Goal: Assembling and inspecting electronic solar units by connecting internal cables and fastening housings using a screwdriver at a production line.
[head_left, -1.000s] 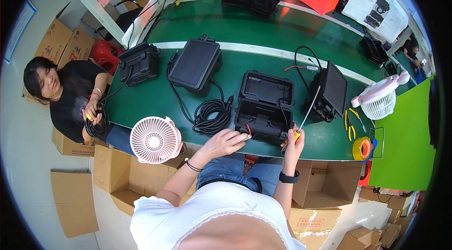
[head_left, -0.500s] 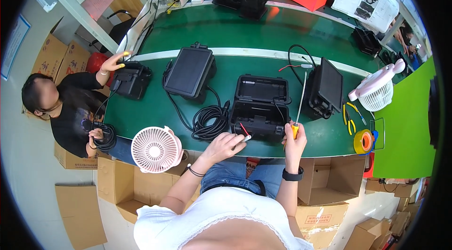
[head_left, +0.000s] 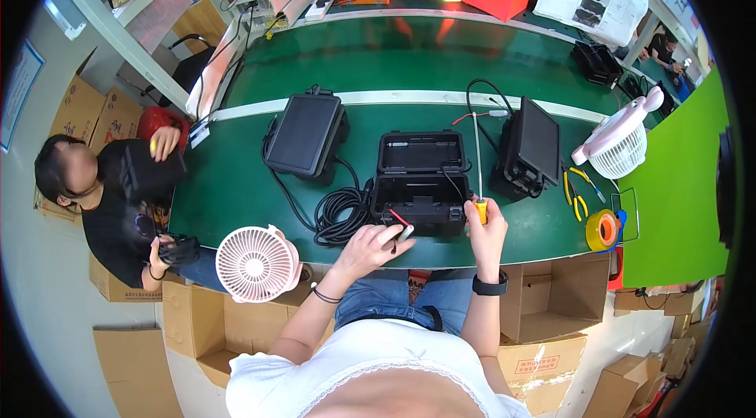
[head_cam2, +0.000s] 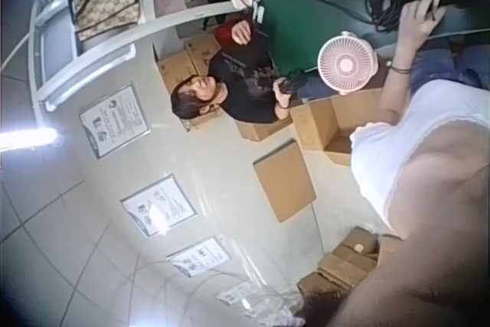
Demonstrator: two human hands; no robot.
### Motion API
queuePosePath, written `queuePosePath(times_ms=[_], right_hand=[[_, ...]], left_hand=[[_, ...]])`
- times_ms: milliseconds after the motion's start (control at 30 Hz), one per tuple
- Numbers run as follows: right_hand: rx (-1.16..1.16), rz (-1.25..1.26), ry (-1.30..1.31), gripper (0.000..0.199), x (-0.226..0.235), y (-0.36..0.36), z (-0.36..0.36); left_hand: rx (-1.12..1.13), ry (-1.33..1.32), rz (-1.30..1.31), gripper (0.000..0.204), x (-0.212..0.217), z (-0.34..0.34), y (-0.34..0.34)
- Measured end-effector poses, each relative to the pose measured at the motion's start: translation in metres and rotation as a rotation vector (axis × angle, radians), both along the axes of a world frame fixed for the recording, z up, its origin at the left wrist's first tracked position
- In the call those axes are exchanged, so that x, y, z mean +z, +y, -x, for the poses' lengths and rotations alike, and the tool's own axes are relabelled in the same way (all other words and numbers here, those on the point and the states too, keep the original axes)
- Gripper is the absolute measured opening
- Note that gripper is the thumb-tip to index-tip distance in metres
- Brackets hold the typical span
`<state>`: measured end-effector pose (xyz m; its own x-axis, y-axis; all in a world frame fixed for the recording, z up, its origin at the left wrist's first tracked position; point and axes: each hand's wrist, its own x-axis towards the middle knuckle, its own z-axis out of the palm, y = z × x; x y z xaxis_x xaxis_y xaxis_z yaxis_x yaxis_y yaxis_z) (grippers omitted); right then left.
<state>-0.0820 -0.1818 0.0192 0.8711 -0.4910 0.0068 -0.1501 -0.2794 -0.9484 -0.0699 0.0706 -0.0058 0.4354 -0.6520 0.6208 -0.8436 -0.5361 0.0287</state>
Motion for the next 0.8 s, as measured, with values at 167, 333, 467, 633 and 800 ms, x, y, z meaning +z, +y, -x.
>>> queuePosePath(times_ms=[167, 333, 467, 633, 800], right_hand=[[-0.020, 0.016, -0.026, 0.030, 0.004, 0.001, -0.004], [-0.015, 0.121, -0.023, 0.032, 0.013, 0.000, -0.009], [0.017, 0.289, -0.008, 0.034, 0.029, 0.003, -0.013], [-0.009, 0.241, -0.053, 0.029, 0.013, 0.002, -0.006], [-0.018, 0.022, -0.067, 0.026, -0.034, -0.007, 0.006]], left_hand=[[0.055, -0.144, -0.305, 0.037, 0.001, -0.006, -0.002], [-0.019, -0.102, -0.040, 0.029, 0.000, -0.011, 0.002], [0.120, 0.118, 0.347, 0.029, 0.020, -0.004, -0.010], [0.374, 0.339, 0.631, 0.035, 0.063, -0.021, -0.029], [0.494, 0.205, 0.127, 0.031, 0.077, -0.041, -0.041]])
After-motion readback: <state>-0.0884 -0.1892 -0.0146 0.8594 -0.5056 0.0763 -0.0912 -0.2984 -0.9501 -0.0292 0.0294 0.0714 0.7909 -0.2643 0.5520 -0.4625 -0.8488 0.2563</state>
